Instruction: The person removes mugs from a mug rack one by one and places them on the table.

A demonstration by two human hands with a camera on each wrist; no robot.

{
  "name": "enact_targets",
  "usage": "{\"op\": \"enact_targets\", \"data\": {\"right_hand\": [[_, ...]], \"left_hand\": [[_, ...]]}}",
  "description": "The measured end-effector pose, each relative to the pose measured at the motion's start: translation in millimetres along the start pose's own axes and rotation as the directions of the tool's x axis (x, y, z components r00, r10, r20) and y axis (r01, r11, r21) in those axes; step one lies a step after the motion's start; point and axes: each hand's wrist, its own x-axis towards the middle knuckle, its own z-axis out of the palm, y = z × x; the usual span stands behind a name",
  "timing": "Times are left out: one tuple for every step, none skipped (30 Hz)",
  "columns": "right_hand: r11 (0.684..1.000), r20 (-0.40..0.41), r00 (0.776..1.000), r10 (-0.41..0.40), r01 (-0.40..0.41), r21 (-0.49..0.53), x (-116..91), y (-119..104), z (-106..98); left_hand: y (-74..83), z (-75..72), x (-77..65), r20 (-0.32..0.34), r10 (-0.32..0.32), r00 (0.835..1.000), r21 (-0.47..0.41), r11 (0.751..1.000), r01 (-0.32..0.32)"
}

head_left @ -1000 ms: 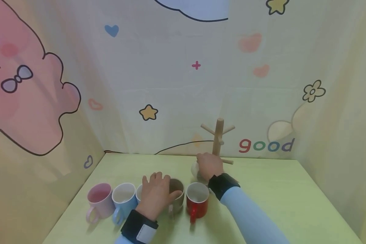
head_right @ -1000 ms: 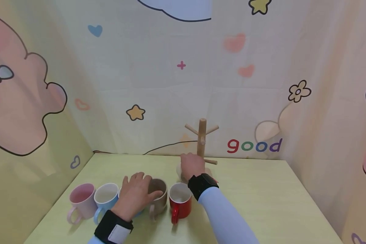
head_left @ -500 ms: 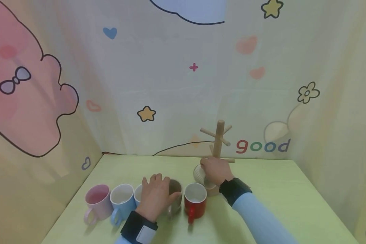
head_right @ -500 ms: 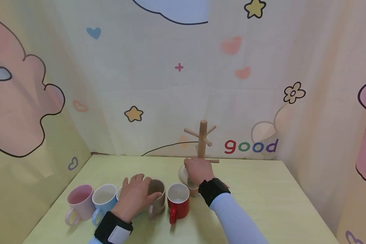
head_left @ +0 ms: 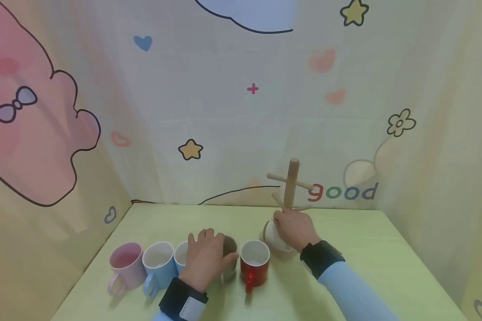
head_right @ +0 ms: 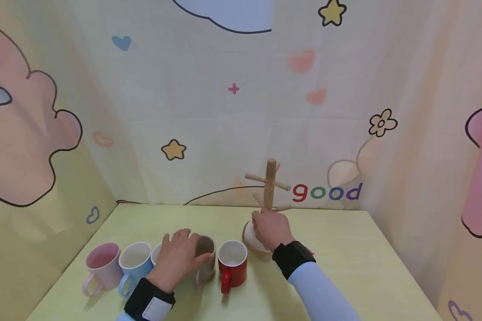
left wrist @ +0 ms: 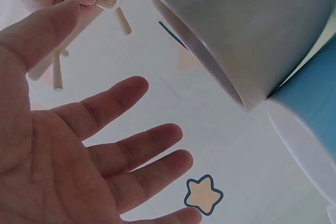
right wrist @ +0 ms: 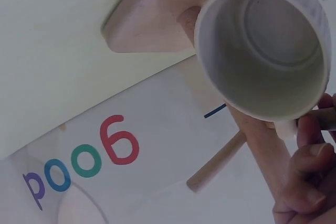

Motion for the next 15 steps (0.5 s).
{"op": "enact_targets", "data": {"right_hand": [[1.0,-0.001,1.0,-0.001,0.001,-0.001,-1,2,1],[1.0,-0.002,1.0,-0.006,0.006,-0.003,-3,4,1],[1.0,-0.005,1.0,-0.013,0.012,-0.003,-4,6,1],[1.0,-0.005,1.0,-0.018,0.018,-0.006,-5,8,1],[1.0,-0.004,1.0,-0.024,0.024,-0.008,-7,11,1],[0.999,-0.001,1.0,-0.031,0.031,-0.01,-8,14,1],[0.999,0.004,0.999,-0.038,0.038,-0.014,-9,18,1],[0.999,0.005,0.999,-0.047,0.047,-0.013,-10,21,1],[0.998,0.008,0.998,-0.057,0.057,-0.01,-12,25,1],[0.998,0.01,0.998,-0.065,0.065,-0.008,-13,29,1],[0.997,0.007,0.997,-0.075,0.075,-0.003,-15,33,2],[0.996,0.001,0.996,-0.088,0.088,-0.001,-16,37,2],[0.995,-0.006,0.995,-0.099,0.099,-0.001,-18,40,3],[0.994,-0.015,0.994,-0.113,0.113,0.001,-19,44,3],[0.992,-0.024,0.992,-0.126,0.126,0.003,-20,46,4]], "left_hand": [[-0.2,0.4,0.2,0.0,0.002,1.0,0.002,1.0,-0.002],[-0.2,0.5,0.3,0.002,0.002,1.0,0.003,1.0,-0.002],[-0.2,0.5,0.4,0.004,0.002,1.0,0.001,1.0,-0.002],[-0.3,0.5,0.4,0.006,0.001,1.0,0.001,1.0,-0.001],[-0.3,0.6,0.6,0.008,0.001,1.0,0.0,1.0,-0.001],[-0.4,0.8,0.9,0.009,0.001,1.0,0.0,1.0,-0.001],[-0.4,0.9,1.1,0.011,0.001,1.0,0.0,1.0,-0.001],[-0.3,0.7,1.2,0.014,-0.001,1.0,-0.002,1.0,0.001],[-0.2,0.7,1.2,0.017,-0.002,1.0,-0.002,1.0,0.002],[-0.1,0.7,1.5,0.02,-0.002,1.0,-0.001,1.0,0.002],[0.0,0.7,1.7,0.023,-0.002,1.0,-0.001,1.0,0.002],[0.1,0.8,1.7,0.026,-0.002,1.0,0.0,1.0,0.002],[0.3,0.6,1.7,0.03,-0.002,1.0,0.0,1.0,0.002],[0.1,0.4,1.6,0.033,-0.003,0.999,0.0,1.0,0.003],[-0.2,0.4,1.5,0.035,-0.002,0.999,0.0,1.0,0.002]]}}
